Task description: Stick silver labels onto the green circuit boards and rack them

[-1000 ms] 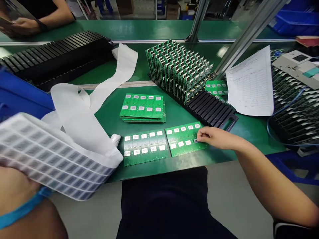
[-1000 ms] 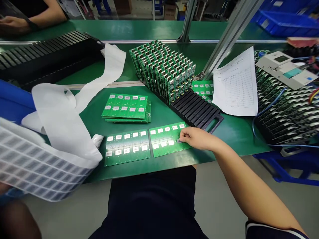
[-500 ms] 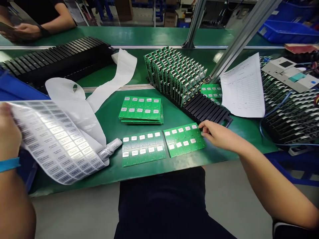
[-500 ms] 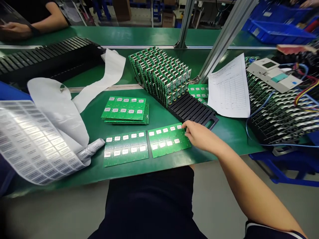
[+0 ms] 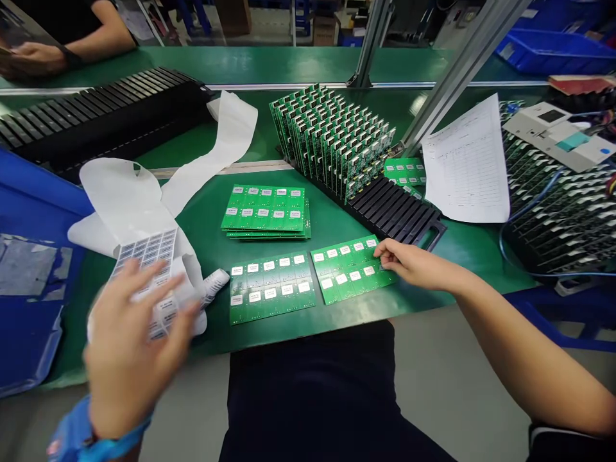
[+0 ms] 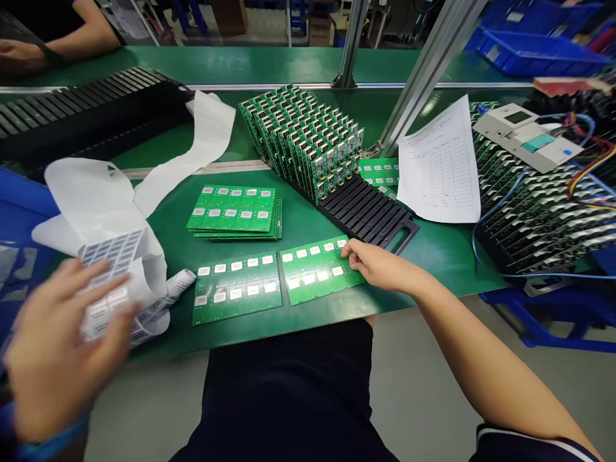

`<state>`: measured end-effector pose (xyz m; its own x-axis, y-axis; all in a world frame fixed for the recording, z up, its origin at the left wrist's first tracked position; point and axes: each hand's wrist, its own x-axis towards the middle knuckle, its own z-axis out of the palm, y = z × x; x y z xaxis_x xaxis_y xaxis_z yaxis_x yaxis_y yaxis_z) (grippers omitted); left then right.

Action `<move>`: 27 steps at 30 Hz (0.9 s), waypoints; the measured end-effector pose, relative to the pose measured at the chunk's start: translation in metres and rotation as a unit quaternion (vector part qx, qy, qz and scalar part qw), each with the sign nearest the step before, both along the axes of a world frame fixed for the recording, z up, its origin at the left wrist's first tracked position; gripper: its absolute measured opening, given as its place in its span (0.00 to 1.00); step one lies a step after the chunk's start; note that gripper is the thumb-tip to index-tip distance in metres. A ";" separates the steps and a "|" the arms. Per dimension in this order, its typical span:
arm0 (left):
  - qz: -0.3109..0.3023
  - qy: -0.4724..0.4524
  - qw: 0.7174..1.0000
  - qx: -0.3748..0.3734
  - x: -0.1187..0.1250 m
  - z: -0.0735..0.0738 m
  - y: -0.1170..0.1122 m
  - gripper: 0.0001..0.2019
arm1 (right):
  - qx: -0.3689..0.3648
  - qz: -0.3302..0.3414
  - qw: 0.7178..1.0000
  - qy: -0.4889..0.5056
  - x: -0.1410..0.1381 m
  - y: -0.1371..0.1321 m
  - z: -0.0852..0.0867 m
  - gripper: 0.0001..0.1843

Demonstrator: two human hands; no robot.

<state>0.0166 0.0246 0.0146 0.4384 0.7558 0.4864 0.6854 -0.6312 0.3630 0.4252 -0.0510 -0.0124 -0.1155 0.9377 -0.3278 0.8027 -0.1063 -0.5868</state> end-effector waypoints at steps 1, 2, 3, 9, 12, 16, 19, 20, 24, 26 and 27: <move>-0.045 0.035 0.998 -0.022 0.012 -0.003 -0.005 0.27 | 0.006 0.003 1.000 -0.008 0.000 0.000 -0.001 0.09; -0.098 0.072 0.991 -0.049 0.022 -0.007 -0.007 0.27 | 0.017 0.009 1.000 -0.021 -0.001 0.000 -0.003 0.07; -0.143 0.111 0.981 -0.076 0.032 -0.012 -0.007 0.28 | 0.033 0.016 0.999 -0.037 -0.003 -0.001 -0.004 0.06; -0.230 0.249 0.930 -0.144 0.064 -0.044 0.018 0.40 | 0.146 0.029 0.977 -0.152 -0.015 -0.019 -0.006 0.05; -0.217 0.243 0.931 -0.162 0.065 -0.045 0.024 0.38 | 0.201 -0.023 0.967 -0.153 -0.011 -0.028 -0.004 0.04; -0.201 0.210 0.942 -0.170 0.063 -0.031 0.020 0.35 | 0.167 -0.041 0.983 -0.070 -0.004 -0.033 -0.006 0.05; -0.204 0.181 0.947 -0.169 0.081 -0.018 0.012 0.35 | 0.123 -0.115 0.985 -0.026 -0.004 -0.035 -0.013 0.07; -0.209 0.170 0.949 -0.166 0.093 -0.015 0.008 0.36 | 0.114 -0.159 0.981 0.001 -0.004 -0.036 -0.016 0.08; -0.232 0.137 0.952 -0.146 0.164 -0.023 -0.006 0.41 | 0.070 -0.298 0.939 0.155 -0.004 -0.037 -0.024 0.16; -0.236 0.142 0.950 -0.144 0.196 -0.035 -0.011 0.41 | 0.056 -0.323 0.922 0.208 -0.005 -0.038 -0.024 0.19; -0.241 0.147 0.949 -0.141 0.207 -0.041 -0.013 0.42 | 0.052 -0.332 0.914 0.229 -0.005 -0.038 -0.023 0.20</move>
<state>0.2237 0.0115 -0.0260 0.8515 0.5152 0.0978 0.4394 -0.8028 0.4029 0.4197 -0.0894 -0.0353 0.3865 0.8745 -0.2929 0.2497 -0.4049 -0.8796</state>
